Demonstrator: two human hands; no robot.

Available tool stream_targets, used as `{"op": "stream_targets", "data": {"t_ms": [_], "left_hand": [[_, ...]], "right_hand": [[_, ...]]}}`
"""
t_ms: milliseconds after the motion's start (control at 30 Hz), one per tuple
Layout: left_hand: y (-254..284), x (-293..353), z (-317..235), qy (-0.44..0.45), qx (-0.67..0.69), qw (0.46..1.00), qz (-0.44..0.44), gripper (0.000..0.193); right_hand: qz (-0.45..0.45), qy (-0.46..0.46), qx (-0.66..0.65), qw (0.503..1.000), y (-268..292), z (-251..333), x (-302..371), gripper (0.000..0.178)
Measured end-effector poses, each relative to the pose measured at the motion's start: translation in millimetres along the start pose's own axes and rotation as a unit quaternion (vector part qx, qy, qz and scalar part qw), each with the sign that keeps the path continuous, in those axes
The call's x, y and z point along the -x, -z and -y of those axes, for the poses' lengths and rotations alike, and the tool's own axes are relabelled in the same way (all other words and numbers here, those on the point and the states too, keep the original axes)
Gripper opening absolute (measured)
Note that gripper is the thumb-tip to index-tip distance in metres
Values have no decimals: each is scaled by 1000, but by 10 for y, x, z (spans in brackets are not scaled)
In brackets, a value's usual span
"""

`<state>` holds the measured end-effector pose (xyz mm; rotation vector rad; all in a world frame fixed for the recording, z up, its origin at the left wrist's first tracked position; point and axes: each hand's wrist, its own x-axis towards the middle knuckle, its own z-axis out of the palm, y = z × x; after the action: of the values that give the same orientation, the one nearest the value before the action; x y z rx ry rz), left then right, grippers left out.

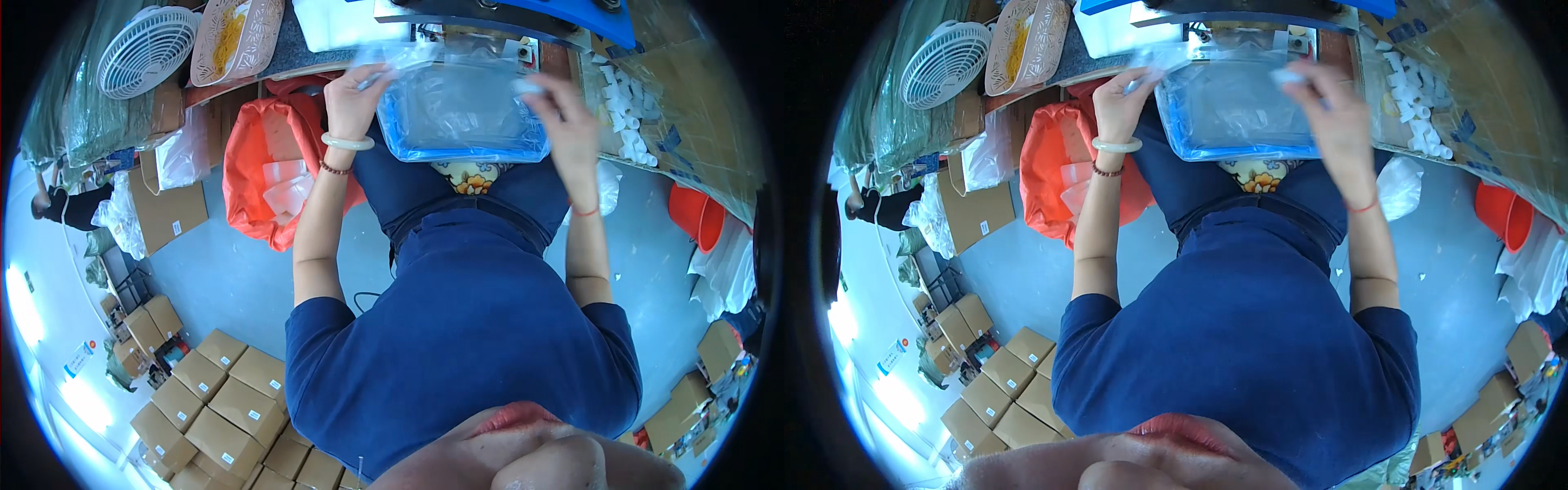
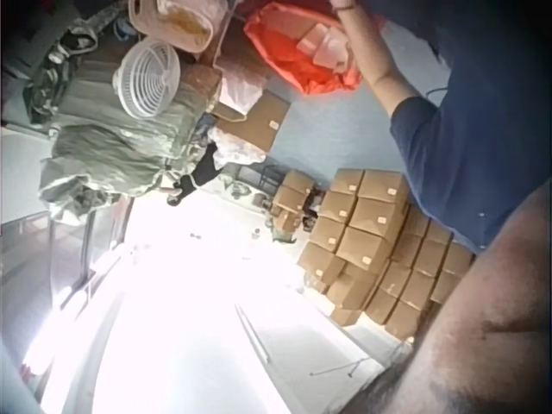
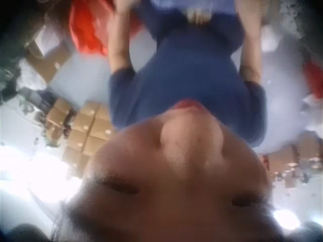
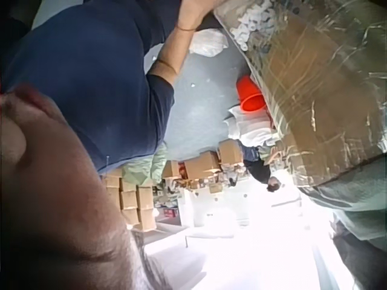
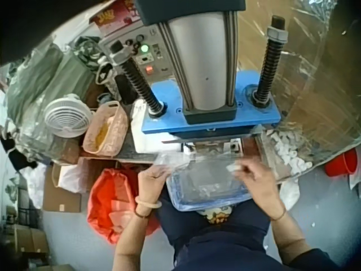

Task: Placing small white items into plastic containers at a workstation.

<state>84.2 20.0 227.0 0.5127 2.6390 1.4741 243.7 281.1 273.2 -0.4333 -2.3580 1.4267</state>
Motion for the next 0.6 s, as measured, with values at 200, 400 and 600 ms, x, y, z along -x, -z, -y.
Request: {"op": "stream_targets", "data": {"t_ms": [200,400,600], "left_hand": [[-76,204,-461,-4,93,990,103,20],[-167,165,-615,0,170,959,227,21],[-501,65,-384,221,355,801,428,25]], "right_hand": [[1,190,-24,982,-43,560,-211,25],[108,194,52,974,75,445,-300,22],[171,120,136,968,34,29,-481,29]]}}
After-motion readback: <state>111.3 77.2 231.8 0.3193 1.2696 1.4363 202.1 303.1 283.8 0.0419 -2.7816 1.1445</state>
